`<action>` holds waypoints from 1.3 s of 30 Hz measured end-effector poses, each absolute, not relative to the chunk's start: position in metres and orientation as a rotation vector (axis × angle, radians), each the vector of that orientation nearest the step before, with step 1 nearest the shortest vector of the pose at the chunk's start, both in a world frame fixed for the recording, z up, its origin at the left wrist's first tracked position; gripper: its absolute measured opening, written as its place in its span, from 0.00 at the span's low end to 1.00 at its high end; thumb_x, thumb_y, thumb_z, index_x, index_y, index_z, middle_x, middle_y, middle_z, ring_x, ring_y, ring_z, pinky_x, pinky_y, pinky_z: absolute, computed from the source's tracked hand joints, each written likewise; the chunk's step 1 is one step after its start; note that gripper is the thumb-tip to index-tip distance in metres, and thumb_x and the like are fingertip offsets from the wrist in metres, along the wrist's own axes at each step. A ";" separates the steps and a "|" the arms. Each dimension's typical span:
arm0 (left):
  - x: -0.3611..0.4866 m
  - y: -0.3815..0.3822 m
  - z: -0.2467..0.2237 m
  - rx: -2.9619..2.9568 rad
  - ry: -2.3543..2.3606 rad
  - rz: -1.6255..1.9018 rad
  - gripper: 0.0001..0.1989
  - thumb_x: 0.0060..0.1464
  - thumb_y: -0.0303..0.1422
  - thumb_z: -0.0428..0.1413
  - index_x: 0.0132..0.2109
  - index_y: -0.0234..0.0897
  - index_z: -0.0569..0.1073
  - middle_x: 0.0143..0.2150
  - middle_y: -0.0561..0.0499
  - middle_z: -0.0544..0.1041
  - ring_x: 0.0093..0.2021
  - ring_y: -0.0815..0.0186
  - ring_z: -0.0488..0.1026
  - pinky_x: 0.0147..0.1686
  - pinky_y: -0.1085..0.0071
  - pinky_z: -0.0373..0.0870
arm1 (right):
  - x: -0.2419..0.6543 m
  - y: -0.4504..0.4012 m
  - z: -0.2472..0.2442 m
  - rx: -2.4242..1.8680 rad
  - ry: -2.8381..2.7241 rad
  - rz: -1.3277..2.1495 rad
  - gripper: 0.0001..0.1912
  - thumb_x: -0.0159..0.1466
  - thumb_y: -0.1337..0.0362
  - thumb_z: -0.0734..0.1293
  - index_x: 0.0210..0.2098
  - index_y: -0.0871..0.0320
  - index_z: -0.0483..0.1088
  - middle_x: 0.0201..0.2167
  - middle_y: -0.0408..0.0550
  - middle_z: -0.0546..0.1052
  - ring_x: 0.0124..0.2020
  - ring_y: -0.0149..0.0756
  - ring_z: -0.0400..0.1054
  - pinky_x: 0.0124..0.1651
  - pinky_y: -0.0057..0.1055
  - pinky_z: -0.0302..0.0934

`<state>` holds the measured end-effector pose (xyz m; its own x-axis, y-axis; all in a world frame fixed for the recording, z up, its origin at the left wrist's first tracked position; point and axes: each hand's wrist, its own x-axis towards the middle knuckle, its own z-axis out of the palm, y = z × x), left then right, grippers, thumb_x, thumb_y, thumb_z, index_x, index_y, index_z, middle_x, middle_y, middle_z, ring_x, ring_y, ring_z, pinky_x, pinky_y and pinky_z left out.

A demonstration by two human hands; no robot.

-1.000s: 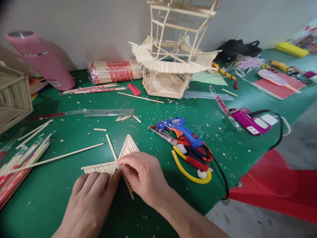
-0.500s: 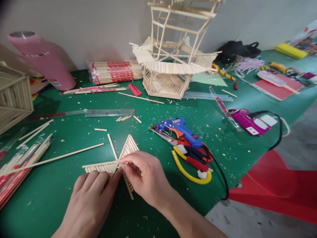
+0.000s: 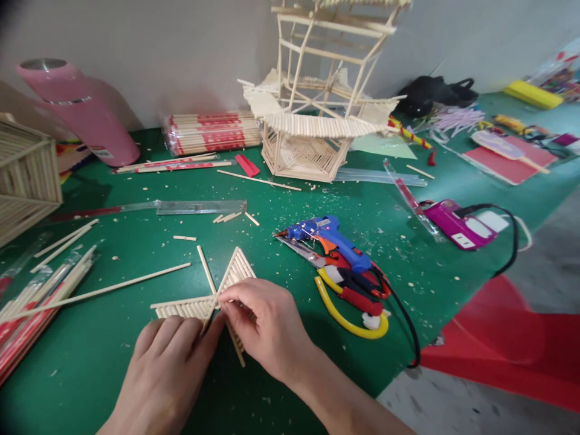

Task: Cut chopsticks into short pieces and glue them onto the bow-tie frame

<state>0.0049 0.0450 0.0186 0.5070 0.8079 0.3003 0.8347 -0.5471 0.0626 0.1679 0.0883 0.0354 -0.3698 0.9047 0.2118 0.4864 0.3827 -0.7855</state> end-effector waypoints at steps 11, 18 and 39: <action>0.003 0.048 0.015 -2.653 -1.388 -0.520 0.14 0.57 0.25 0.42 0.46 0.30 0.69 0.27 0.50 0.66 0.29 0.63 0.59 0.31 0.66 0.54 | 0.166 0.091 0.036 -1.182 -2.015 0.799 0.06 0.61 0.72 0.61 0.34 0.58 0.68 0.30 0.44 0.75 0.33 0.30 0.69 0.36 0.26 0.63; 0.000 0.048 0.014 -2.676 -1.386 -0.589 0.13 0.56 0.24 0.45 0.47 0.26 0.67 0.29 0.50 0.67 0.30 0.64 0.59 0.31 0.67 0.54 | 0.166 0.088 0.035 -1.200 -2.000 0.818 0.06 0.60 0.72 0.61 0.33 0.58 0.68 0.30 0.44 0.75 0.32 0.29 0.68 0.35 0.24 0.62; 0.002 0.047 0.015 -2.649 -1.394 -0.496 0.14 0.56 0.24 0.43 0.46 0.27 0.67 0.28 0.50 0.66 0.28 0.64 0.60 0.31 0.66 0.54 | 0.163 0.089 0.036 -1.242 -1.965 0.813 0.06 0.61 0.71 0.61 0.34 0.57 0.68 0.30 0.42 0.74 0.29 0.27 0.67 0.31 0.22 0.61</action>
